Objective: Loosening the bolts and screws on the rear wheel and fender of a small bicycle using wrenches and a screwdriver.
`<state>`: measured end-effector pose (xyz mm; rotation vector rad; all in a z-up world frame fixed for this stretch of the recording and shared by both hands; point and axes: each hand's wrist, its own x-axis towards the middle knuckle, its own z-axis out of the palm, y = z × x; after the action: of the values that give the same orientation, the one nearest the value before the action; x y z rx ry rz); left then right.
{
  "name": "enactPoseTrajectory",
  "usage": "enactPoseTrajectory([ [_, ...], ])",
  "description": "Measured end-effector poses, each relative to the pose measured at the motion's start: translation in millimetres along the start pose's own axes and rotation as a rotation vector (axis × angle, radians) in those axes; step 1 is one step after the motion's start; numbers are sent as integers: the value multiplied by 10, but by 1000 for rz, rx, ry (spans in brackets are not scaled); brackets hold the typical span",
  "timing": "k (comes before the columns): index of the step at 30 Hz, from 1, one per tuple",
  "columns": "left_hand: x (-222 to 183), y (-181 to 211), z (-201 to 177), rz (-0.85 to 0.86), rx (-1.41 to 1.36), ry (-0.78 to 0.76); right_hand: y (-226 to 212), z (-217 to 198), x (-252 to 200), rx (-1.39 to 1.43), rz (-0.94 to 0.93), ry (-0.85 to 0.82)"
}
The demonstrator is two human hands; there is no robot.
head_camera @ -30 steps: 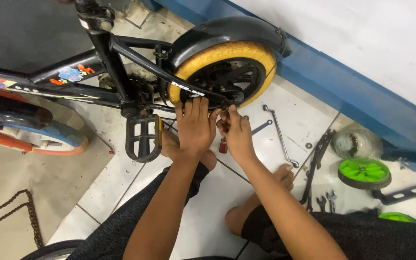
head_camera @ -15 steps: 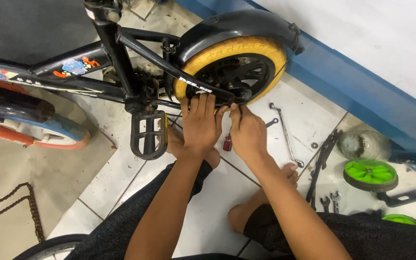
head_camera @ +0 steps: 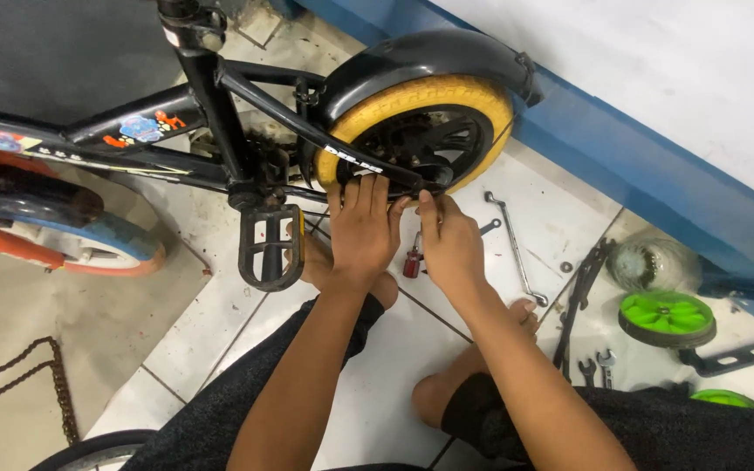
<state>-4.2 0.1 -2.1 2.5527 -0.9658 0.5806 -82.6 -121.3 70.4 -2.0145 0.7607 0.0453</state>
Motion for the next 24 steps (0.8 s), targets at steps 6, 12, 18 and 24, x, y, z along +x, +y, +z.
enactPoseTrajectory([
  [6,0,4,1,1,4,2,-84,-7,-16,-147,-19,-7],
  [12,32,29,-28,4,5,4,-38,83,-6,-53,-26,51],
  [18,18,13,-4,14,2,-12,108,260,47,384,61,3],
  [24,49,66,-53,3,-33,-10,327,172,102,529,45,-142],
])
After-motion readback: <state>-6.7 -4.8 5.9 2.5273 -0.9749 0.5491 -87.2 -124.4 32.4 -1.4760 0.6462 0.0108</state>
